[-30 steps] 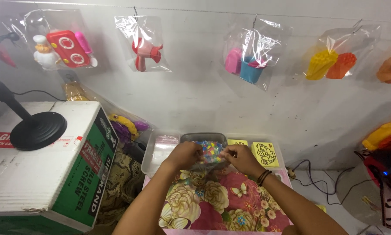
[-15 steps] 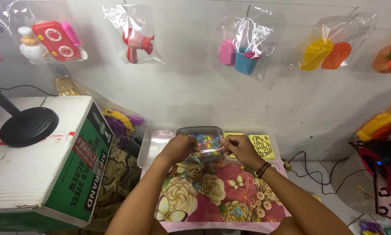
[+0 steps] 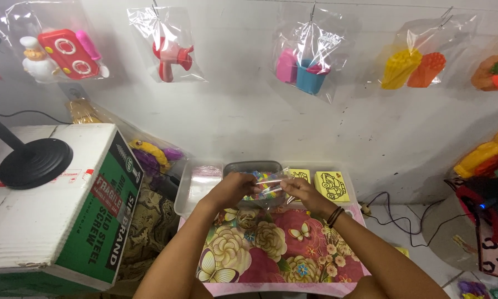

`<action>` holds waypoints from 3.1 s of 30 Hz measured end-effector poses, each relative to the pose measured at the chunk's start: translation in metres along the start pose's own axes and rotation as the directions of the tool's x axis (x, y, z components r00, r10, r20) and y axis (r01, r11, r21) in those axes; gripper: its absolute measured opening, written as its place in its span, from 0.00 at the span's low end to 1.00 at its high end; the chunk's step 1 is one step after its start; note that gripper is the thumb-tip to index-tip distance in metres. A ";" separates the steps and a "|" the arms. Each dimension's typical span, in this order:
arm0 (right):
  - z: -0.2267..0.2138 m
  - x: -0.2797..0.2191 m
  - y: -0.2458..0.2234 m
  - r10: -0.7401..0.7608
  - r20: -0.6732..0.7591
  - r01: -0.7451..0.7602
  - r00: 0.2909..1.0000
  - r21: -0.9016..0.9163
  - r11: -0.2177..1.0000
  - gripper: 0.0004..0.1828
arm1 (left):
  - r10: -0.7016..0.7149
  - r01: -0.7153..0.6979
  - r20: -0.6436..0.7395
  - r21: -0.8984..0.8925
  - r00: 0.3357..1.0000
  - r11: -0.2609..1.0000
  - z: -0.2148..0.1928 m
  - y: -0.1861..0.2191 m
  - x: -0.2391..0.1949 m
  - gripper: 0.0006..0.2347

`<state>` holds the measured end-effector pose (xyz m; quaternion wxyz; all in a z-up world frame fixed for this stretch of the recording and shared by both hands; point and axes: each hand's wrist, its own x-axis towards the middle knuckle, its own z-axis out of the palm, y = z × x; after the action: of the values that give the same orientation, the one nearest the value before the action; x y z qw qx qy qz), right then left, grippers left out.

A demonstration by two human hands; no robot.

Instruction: The person sits on the floor and packs small, colorful plastic toys into clear plastic bags. They place a yellow card with a vehicle illustration into each bag along with the toys, then seal the bags and arrange them on the floor.

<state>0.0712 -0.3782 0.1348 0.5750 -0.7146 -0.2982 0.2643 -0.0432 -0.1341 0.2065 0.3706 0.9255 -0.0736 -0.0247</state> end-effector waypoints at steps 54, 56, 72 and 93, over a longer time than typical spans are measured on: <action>-0.078 -0.021 0.052 0.471 -0.280 -0.437 0.836 -0.859 0.265 0.28 | -0.149 0.126 0.140 0.157 0.979 0.979 -0.004 -0.014 0.000 0.04; -0.078 -0.019 0.054 0.478 -0.288 -0.432 0.830 -0.874 0.224 0.32 | -0.162 0.137 0.133 0.183 0.978 0.974 -0.004 -0.012 0.000 0.04; -0.108 -0.004 0.092 0.197 -0.373 -0.408 0.907 -0.895 0.183 0.14 | -0.133 0.105 0.134 0.198 0.982 0.974 -0.006 -0.008 -0.002 0.05; -0.029 -0.011 -0.004 -0.532 -0.032 -0.024 0.846 -0.999 0.022 0.10 | -0.155 0.126 0.124 0.215 0.980 0.969 -0.004 -0.029 -0.004 0.05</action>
<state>0.0839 -0.4051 0.1446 0.0223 -0.8760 -0.3962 -0.2741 -0.0437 -0.1101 0.1889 0.2642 0.9577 -0.0358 -0.1083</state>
